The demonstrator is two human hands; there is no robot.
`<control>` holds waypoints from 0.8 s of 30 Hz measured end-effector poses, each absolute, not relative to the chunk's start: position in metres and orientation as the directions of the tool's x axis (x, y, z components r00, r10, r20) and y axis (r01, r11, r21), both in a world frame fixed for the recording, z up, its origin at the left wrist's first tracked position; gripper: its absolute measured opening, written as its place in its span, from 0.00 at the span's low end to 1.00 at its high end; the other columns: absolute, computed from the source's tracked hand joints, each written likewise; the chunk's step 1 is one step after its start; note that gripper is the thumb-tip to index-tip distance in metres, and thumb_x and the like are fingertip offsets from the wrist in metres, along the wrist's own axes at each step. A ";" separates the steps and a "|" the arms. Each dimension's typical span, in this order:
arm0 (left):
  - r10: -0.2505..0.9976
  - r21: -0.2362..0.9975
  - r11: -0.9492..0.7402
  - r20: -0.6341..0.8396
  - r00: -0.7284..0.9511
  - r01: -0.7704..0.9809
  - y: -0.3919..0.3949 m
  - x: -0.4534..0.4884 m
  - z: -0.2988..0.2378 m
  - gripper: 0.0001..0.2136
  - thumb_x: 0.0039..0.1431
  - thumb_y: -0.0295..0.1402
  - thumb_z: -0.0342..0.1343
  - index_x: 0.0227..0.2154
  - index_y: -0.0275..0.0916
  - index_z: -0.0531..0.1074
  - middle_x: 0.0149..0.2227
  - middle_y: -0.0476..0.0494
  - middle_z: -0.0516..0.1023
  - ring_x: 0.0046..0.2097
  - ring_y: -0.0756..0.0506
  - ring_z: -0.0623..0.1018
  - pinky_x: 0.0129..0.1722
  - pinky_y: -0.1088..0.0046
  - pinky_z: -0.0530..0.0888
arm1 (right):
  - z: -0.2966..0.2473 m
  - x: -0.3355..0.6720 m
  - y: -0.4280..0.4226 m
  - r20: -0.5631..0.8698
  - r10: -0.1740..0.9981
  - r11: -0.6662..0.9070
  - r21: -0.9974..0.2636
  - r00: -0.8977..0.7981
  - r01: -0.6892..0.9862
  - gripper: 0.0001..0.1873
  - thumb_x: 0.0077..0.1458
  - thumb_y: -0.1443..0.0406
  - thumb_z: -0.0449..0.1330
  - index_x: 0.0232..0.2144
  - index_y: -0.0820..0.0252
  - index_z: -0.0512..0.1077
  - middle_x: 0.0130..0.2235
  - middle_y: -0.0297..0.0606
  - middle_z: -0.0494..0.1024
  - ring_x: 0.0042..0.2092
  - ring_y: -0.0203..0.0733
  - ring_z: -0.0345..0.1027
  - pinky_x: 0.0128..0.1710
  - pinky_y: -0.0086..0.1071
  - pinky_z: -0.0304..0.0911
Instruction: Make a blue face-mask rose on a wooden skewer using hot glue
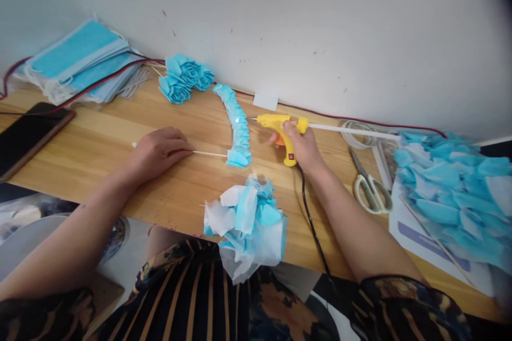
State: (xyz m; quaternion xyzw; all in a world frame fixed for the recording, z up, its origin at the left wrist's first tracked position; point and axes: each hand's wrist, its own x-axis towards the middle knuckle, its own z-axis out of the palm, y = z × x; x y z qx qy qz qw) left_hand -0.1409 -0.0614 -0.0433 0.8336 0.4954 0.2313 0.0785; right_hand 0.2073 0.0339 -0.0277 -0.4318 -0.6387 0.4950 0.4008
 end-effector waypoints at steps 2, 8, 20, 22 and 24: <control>0.866 0.358 -0.491 0.299 0.400 0.794 -0.061 -0.141 -0.043 0.17 0.73 0.40 0.49 0.35 0.40 0.81 0.38 0.41 0.81 0.40 0.45 0.79 0.42 0.70 0.73 | -0.031 0.209 0.037 0.084 0.951 0.101 -0.994 -0.296 0.044 0.33 0.54 0.34 0.60 0.29 0.58 0.77 0.27 0.38 0.81 0.30 0.41 0.76 0.34 0.33 0.72; 0.877 0.347 -0.469 0.291 0.383 0.812 -0.062 -0.141 -0.043 0.18 0.73 0.41 0.48 0.38 0.39 0.81 0.40 0.41 0.81 0.42 0.44 0.79 0.43 0.69 0.74 | -0.037 0.204 0.036 0.045 0.951 0.065 -0.996 -0.305 0.055 0.36 0.51 0.31 0.60 0.30 0.58 0.77 0.27 0.38 0.82 0.32 0.43 0.78 0.36 0.34 0.74; 0.878 0.375 -0.472 0.285 0.386 0.797 -0.062 -0.139 -0.039 0.18 0.73 0.42 0.48 0.35 0.40 0.79 0.38 0.41 0.81 0.40 0.44 0.78 0.42 0.68 0.74 | -0.035 0.205 0.035 0.019 0.950 0.056 -0.992 -0.310 0.111 0.38 0.51 0.30 0.57 0.30 0.57 0.77 0.29 0.40 0.82 0.34 0.43 0.78 0.36 0.33 0.74; 0.881 0.371 -0.466 0.282 0.381 0.804 -0.062 -0.139 -0.040 0.18 0.73 0.42 0.47 0.35 0.40 0.79 0.38 0.41 0.81 0.41 0.44 0.78 0.43 0.67 0.74 | -0.035 0.206 0.035 0.013 0.950 0.054 -0.991 -0.312 0.121 0.38 0.51 0.29 0.56 0.28 0.57 0.76 0.28 0.40 0.81 0.34 0.43 0.78 0.37 0.34 0.74; 0.885 0.361 -0.456 0.279 0.372 0.814 -0.062 -0.139 -0.041 0.18 0.73 0.43 0.47 0.35 0.40 0.78 0.39 0.41 0.80 0.41 0.44 0.78 0.44 0.68 0.73 | -0.035 0.206 0.035 0.013 0.949 0.053 -0.991 -0.314 0.121 0.37 0.52 0.30 0.56 0.26 0.57 0.75 0.28 0.40 0.81 0.34 0.43 0.78 0.37 0.34 0.74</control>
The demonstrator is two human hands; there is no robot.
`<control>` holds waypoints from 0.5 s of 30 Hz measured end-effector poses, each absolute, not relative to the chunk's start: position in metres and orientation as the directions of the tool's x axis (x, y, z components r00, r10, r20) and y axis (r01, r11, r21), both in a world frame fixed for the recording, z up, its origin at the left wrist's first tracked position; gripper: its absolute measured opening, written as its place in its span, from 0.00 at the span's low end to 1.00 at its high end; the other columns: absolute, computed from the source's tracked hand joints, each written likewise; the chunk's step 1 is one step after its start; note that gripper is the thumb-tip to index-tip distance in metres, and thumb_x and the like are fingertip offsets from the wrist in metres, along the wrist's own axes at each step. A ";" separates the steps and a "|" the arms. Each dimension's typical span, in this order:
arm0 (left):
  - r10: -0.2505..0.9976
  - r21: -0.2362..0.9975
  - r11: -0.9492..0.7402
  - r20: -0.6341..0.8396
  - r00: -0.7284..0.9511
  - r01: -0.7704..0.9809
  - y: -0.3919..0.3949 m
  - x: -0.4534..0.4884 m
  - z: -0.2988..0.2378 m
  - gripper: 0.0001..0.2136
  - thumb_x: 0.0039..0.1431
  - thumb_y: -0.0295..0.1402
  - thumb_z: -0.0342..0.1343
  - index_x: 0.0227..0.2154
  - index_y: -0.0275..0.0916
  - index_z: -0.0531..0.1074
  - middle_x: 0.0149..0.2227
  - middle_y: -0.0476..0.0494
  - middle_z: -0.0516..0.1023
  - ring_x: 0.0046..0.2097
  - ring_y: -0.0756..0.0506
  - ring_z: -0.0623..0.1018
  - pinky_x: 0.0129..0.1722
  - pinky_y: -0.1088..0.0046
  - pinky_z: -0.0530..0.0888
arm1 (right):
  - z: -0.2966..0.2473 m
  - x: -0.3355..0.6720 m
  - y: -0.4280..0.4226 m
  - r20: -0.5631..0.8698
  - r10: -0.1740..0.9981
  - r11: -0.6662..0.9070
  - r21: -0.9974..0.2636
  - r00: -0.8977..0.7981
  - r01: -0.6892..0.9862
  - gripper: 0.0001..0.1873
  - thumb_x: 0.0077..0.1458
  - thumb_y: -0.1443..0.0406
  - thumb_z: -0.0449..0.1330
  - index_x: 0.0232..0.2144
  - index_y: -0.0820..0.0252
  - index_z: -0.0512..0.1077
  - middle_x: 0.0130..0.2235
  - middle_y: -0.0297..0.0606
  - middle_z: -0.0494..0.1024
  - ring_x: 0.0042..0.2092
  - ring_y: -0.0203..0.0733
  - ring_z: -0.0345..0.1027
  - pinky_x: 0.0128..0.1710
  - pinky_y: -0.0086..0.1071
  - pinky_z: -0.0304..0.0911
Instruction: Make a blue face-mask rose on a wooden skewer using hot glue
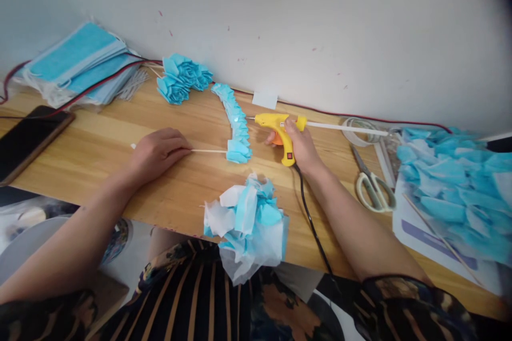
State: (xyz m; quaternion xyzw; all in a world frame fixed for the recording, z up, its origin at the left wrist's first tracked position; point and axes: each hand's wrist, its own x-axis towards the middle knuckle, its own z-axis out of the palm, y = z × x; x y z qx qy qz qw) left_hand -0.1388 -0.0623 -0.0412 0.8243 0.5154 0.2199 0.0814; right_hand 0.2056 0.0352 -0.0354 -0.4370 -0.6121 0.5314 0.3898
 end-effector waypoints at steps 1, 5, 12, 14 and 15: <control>0.886 0.355 -0.452 0.280 0.369 0.818 -0.062 -0.139 -0.042 0.18 0.74 0.43 0.46 0.35 0.40 0.77 0.39 0.41 0.80 0.41 0.44 0.78 0.44 0.68 0.73 | -0.035 0.206 0.035 0.017 0.949 0.056 -0.992 -0.315 0.114 0.37 0.52 0.30 0.56 0.25 0.57 0.74 0.27 0.39 0.81 0.34 0.43 0.78 0.37 0.33 0.74; 0.881 0.341 -0.458 0.295 0.369 0.821 -0.062 -0.138 -0.042 0.18 0.74 0.43 0.46 0.36 0.39 0.76 0.38 0.40 0.80 0.42 0.43 0.78 0.44 0.68 0.73 | -0.036 0.206 0.036 0.038 0.948 0.071 -0.993 -0.315 0.093 0.36 0.52 0.31 0.58 0.26 0.57 0.75 0.26 0.38 0.80 0.32 0.42 0.77 0.35 0.33 0.73; 0.905 0.350 -0.411 0.267 0.331 0.842 -0.065 -0.135 -0.039 0.16 0.74 0.42 0.45 0.38 0.40 0.75 0.39 0.41 0.81 0.42 0.43 0.80 0.43 0.69 0.73 | -0.036 0.206 0.036 0.018 0.953 0.047 -0.995 -0.301 0.090 0.38 0.50 0.29 0.57 0.30 0.56 0.74 0.27 0.38 0.81 0.32 0.43 0.77 0.35 0.34 0.73; 0.910 0.353 -0.399 0.267 0.318 0.846 -0.066 -0.134 -0.039 0.15 0.73 0.41 0.45 0.39 0.40 0.74 0.39 0.42 0.81 0.41 0.43 0.80 0.42 0.69 0.73 | -0.036 0.206 0.036 0.020 0.952 0.045 -0.996 -0.306 0.074 0.37 0.50 0.29 0.57 0.31 0.56 0.74 0.27 0.38 0.81 0.32 0.42 0.77 0.35 0.34 0.72; 0.912 0.353 -0.392 0.267 0.311 0.850 -0.066 -0.134 -0.040 0.15 0.73 0.41 0.45 0.39 0.40 0.74 0.39 0.42 0.81 0.41 0.43 0.80 0.41 0.70 0.73 | -0.036 0.206 0.036 0.018 0.952 0.043 -0.996 -0.307 0.074 0.37 0.50 0.29 0.57 0.30 0.56 0.74 0.27 0.38 0.81 0.32 0.42 0.77 0.35 0.34 0.72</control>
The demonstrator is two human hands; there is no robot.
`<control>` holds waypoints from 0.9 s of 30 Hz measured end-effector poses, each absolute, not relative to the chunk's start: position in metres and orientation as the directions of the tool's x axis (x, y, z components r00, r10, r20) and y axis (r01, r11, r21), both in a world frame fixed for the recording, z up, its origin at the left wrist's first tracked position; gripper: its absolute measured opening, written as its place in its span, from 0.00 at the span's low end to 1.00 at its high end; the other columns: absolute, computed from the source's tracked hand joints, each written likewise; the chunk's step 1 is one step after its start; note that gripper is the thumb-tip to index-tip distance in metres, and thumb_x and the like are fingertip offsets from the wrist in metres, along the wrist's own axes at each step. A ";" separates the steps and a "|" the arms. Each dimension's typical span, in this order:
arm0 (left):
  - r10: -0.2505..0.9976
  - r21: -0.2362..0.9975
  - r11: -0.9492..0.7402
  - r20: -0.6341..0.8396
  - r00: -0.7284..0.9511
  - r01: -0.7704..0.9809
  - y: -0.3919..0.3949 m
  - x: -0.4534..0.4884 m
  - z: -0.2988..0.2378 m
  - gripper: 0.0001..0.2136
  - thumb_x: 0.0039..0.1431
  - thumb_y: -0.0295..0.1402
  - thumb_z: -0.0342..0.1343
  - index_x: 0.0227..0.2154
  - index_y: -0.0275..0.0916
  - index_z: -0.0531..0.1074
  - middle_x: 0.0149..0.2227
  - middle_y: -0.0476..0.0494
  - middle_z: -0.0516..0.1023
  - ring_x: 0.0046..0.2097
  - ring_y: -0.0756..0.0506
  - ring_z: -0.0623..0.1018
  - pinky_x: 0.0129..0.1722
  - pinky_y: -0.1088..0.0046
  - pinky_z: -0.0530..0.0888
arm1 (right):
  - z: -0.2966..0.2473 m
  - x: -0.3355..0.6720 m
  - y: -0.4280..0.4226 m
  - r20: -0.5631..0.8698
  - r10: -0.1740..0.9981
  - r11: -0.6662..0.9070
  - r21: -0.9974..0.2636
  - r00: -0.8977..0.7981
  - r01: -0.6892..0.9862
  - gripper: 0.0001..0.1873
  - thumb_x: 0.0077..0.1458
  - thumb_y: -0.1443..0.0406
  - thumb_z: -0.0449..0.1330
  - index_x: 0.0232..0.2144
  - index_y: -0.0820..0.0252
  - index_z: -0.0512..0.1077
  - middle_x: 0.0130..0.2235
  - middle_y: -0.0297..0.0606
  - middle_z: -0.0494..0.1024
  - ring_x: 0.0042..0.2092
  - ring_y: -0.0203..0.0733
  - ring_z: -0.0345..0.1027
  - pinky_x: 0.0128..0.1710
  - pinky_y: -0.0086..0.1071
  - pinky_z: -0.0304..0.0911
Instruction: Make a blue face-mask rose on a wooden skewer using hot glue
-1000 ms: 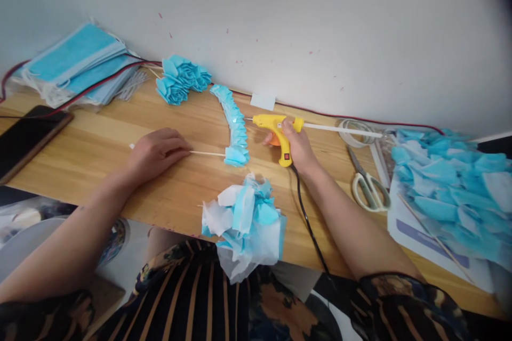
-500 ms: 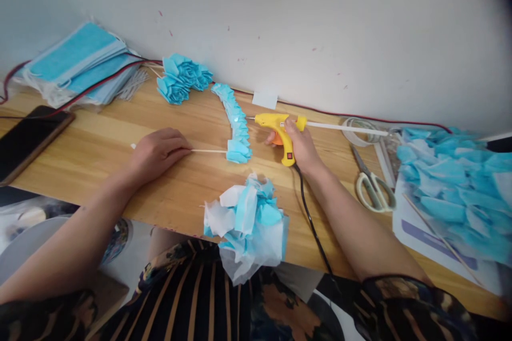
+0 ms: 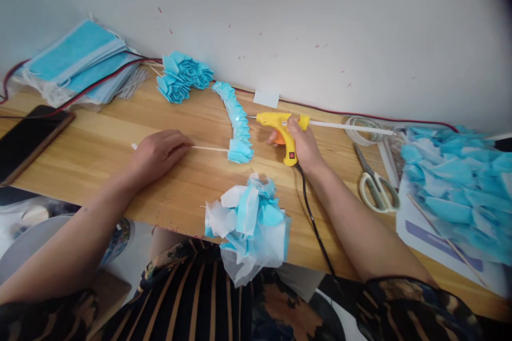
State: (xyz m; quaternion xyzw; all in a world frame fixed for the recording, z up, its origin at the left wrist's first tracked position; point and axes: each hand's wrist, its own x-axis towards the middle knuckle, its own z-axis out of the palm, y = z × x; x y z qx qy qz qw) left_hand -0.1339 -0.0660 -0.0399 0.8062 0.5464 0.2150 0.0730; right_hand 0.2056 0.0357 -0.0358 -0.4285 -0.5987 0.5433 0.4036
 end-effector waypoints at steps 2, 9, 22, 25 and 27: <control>0.916 0.351 -0.380 0.270 0.296 0.856 -0.067 -0.133 -0.041 0.14 0.72 0.41 0.46 0.39 0.40 0.75 0.39 0.42 0.82 0.40 0.43 0.80 0.40 0.70 0.72 | -0.036 0.206 0.036 0.017 0.951 0.042 -0.996 -0.309 0.076 0.37 0.50 0.29 0.57 0.30 0.56 0.74 0.27 0.38 0.81 0.32 0.42 0.77 0.35 0.34 0.73; 0.908 0.373 -0.400 0.287 0.306 0.837 -0.067 -0.133 -0.041 0.13 0.72 0.40 0.48 0.38 0.40 0.75 0.39 0.43 0.81 0.40 0.45 0.80 0.40 0.71 0.72 | -0.037 0.206 0.036 0.031 0.949 0.053 -0.997 -0.315 0.061 0.35 0.52 0.31 0.58 0.29 0.57 0.76 0.27 0.38 0.81 0.31 0.42 0.76 0.34 0.33 0.72; 0.905 0.411 -0.410 0.290 0.310 0.814 -0.066 -0.135 -0.040 0.15 0.73 0.41 0.47 0.37 0.41 0.76 0.38 0.43 0.80 0.39 0.45 0.79 0.41 0.70 0.74 | -0.031 0.206 0.033 0.006 0.933 0.065 -0.986 -0.359 0.154 0.40 0.49 0.28 0.55 0.31 0.56 0.80 0.30 0.41 0.83 0.34 0.45 0.78 0.36 0.35 0.72; 0.904 0.399 -0.413 0.291 0.313 0.819 -0.066 -0.135 -0.040 0.15 0.73 0.41 0.47 0.38 0.41 0.76 0.39 0.43 0.80 0.40 0.44 0.79 0.42 0.70 0.73 | -0.031 0.205 0.033 0.006 0.937 0.065 -0.986 -0.350 0.157 0.41 0.48 0.27 0.55 0.31 0.56 0.80 0.30 0.41 0.83 0.34 0.44 0.77 0.36 0.35 0.72; 0.902 0.395 -0.417 0.291 0.319 0.819 -0.066 -0.135 -0.040 0.15 0.74 0.41 0.47 0.37 0.40 0.76 0.39 0.42 0.80 0.40 0.45 0.79 0.43 0.70 0.73 | -0.031 0.205 0.032 0.014 0.936 0.069 -0.987 -0.352 0.144 0.40 0.48 0.27 0.56 0.31 0.56 0.80 0.29 0.40 0.82 0.33 0.44 0.77 0.35 0.34 0.71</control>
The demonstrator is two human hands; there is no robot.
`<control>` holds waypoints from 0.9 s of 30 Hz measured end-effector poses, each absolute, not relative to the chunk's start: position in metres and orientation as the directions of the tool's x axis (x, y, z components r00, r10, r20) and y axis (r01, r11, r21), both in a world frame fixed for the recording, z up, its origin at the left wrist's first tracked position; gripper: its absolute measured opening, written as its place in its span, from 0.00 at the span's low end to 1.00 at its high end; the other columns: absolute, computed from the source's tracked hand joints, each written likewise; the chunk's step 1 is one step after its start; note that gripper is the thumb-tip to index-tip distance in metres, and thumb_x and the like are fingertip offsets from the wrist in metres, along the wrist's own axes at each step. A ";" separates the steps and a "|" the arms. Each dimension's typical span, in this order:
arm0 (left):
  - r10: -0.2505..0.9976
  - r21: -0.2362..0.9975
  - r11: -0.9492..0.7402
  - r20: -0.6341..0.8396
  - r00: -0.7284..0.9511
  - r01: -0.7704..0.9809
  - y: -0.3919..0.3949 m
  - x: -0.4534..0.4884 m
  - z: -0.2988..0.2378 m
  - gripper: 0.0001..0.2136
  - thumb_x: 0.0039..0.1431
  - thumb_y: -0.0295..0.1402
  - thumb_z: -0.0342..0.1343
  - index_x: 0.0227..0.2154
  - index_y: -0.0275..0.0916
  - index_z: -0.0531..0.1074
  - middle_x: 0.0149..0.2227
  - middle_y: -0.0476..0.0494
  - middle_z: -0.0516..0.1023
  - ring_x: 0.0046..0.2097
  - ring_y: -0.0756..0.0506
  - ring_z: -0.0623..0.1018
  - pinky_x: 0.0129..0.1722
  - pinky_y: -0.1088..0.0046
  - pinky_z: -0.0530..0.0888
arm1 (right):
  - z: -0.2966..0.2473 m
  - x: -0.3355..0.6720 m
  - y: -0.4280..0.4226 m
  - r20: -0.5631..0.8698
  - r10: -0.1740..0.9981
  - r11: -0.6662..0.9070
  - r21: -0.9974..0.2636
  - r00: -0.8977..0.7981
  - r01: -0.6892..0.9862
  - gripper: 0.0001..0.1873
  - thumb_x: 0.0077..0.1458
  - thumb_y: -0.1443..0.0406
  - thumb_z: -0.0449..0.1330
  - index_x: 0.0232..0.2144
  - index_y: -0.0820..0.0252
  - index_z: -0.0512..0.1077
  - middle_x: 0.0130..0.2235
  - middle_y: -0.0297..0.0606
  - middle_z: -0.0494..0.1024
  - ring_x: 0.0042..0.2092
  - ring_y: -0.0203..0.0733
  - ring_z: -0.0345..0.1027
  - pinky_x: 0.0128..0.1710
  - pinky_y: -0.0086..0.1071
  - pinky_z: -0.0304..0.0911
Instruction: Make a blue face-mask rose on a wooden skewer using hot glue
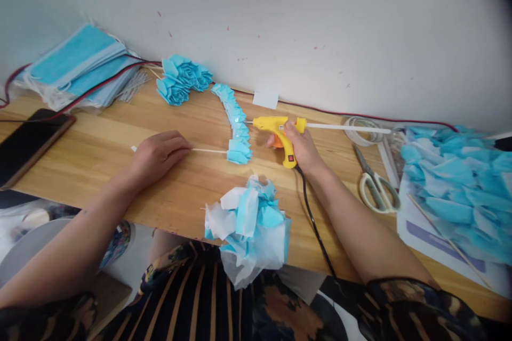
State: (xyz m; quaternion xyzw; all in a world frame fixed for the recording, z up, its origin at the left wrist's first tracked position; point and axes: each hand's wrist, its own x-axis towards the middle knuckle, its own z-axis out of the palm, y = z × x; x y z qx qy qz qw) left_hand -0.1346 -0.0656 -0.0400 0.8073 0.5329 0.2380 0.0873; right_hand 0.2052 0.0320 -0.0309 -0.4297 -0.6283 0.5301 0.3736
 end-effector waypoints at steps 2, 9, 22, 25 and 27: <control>0.900 0.396 -0.420 0.298 0.318 0.817 -0.065 -0.134 -0.040 0.16 0.74 0.41 0.47 0.37 0.40 0.76 0.40 0.42 0.80 0.41 0.44 0.79 0.43 0.70 0.74 | -0.030 0.205 0.032 0.021 0.935 0.073 -0.988 -0.354 0.134 0.39 0.48 0.28 0.57 0.31 0.56 0.80 0.29 0.40 0.82 0.33 0.44 0.78 0.35 0.34 0.71; 0.910 0.389 -0.396 0.290 0.298 0.832 -0.065 -0.135 -0.042 0.17 0.74 0.42 0.46 0.39 0.42 0.78 0.40 0.42 0.81 0.41 0.44 0.79 0.43 0.69 0.74 | -0.032 0.206 0.033 0.030 0.929 0.062 -0.995 -0.368 0.076 0.35 0.50 0.32 0.61 0.32 0.56 0.81 0.28 0.39 0.82 0.32 0.42 0.77 0.34 0.32 0.72; 0.891 0.349 -0.419 0.335 0.305 0.839 -0.063 -0.136 -0.047 0.15 0.73 0.40 0.49 0.39 0.38 0.79 0.39 0.42 0.81 0.39 0.45 0.80 0.39 0.71 0.72 | -0.034 0.207 0.035 0.049 0.924 0.071 -0.996 -0.379 0.045 0.34 0.52 0.33 0.61 0.27 0.57 0.80 0.28 0.39 0.82 0.31 0.41 0.77 0.32 0.32 0.72; 0.899 0.347 -0.400 0.330 0.288 0.848 -0.063 -0.135 -0.048 0.15 0.72 0.40 0.50 0.37 0.39 0.79 0.39 0.42 0.81 0.39 0.45 0.80 0.38 0.71 0.73 | -0.036 0.208 0.036 0.052 0.921 0.085 -0.994 -0.385 0.069 0.35 0.53 0.33 0.59 0.24 0.57 0.79 0.28 0.39 0.82 0.31 0.41 0.77 0.33 0.32 0.72; 0.902 0.348 -0.395 0.323 0.287 0.850 -0.062 -0.135 -0.048 0.15 0.71 0.40 0.50 0.37 0.40 0.79 0.39 0.42 0.81 0.39 0.45 0.80 0.39 0.72 0.73 | -0.037 0.209 0.037 0.056 0.920 0.094 -0.992 -0.387 0.080 0.35 0.54 0.33 0.59 0.23 0.57 0.79 0.28 0.39 0.82 0.31 0.41 0.77 0.33 0.32 0.72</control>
